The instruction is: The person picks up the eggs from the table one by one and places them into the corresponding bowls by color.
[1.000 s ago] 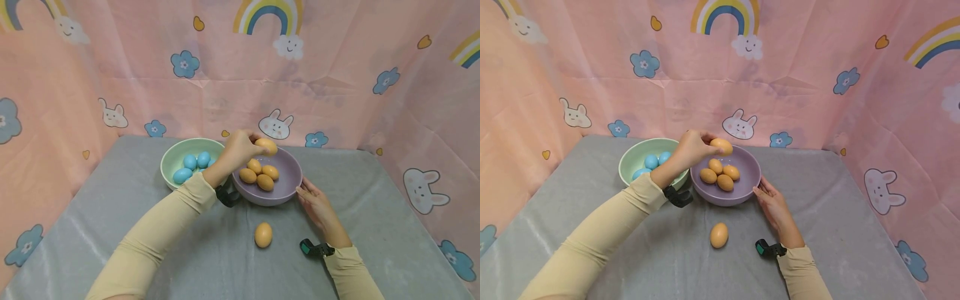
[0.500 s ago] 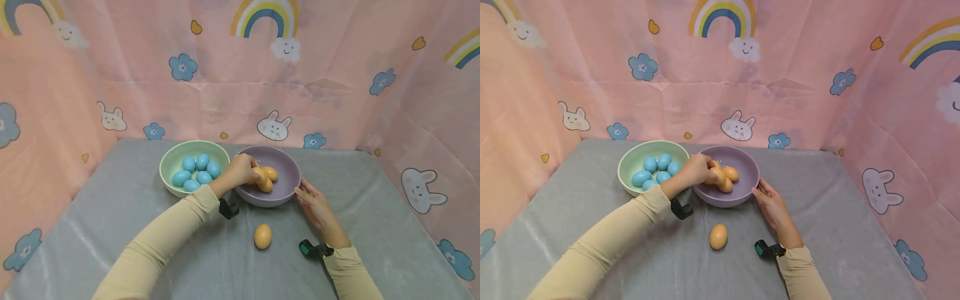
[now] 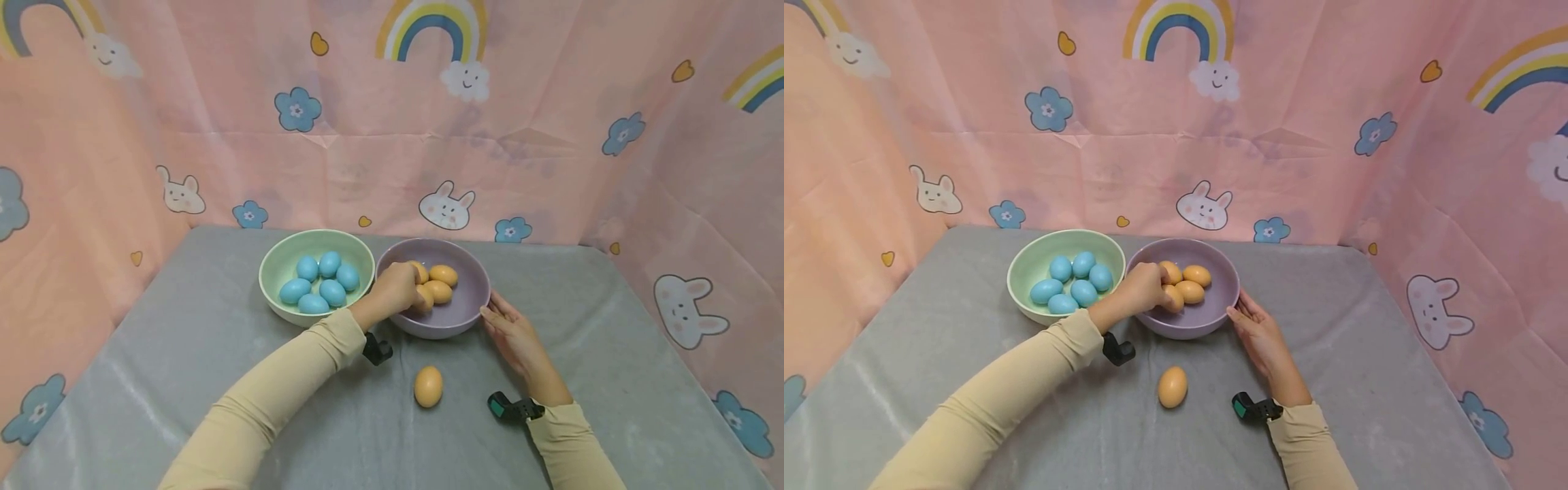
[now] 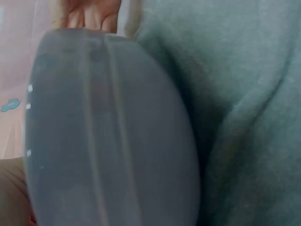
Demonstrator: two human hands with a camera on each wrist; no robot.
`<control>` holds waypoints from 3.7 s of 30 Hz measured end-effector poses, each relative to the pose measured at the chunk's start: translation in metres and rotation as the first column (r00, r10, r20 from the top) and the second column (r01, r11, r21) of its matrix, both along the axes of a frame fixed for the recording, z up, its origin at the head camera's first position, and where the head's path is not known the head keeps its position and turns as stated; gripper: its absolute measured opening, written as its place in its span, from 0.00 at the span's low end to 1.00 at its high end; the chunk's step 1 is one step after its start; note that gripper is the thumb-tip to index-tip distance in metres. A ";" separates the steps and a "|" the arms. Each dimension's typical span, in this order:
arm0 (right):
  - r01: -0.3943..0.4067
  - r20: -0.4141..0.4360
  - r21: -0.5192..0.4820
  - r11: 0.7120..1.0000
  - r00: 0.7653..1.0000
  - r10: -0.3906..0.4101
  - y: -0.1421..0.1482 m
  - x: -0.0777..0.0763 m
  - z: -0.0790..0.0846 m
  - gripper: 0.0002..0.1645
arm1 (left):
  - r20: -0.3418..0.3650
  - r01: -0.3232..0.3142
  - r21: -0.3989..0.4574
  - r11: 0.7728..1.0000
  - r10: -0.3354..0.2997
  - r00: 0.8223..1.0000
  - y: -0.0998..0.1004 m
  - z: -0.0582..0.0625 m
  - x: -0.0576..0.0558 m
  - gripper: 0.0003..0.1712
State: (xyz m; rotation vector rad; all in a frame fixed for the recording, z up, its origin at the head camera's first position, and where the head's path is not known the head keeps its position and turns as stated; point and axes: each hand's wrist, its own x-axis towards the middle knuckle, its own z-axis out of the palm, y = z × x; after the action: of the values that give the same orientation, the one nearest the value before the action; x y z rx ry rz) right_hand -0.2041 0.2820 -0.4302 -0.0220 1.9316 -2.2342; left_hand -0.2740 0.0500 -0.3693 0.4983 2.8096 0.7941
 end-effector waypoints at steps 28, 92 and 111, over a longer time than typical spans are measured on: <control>0.012 0.010 -0.003 1.000 1.000 -0.012 0.000 -0.001 0.003 0.42 | -0.080 0.170 0.519 0.838 -0.150 0.985 -0.021 -0.007 0.073 0.20; -0.013 -0.023 -0.012 1.000 1.000 0.012 0.000 -0.001 0.002 0.43 | -0.002 0.121 0.441 0.889 -0.134 0.991 -0.016 0.015 0.087 0.26; -0.017 -0.007 0.032 0.999 1.000 0.018 0.000 -0.001 0.002 0.43 | 0.061 0.023 0.525 0.850 -0.065 0.996 0.024 0.053 0.044 0.27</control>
State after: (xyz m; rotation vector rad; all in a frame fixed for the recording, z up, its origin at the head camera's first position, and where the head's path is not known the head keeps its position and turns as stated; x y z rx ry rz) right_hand -0.2051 0.2821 -0.4286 -0.0426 1.9634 -2.1947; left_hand -0.2296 0.0740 -0.3161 0.5876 2.4725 1.5480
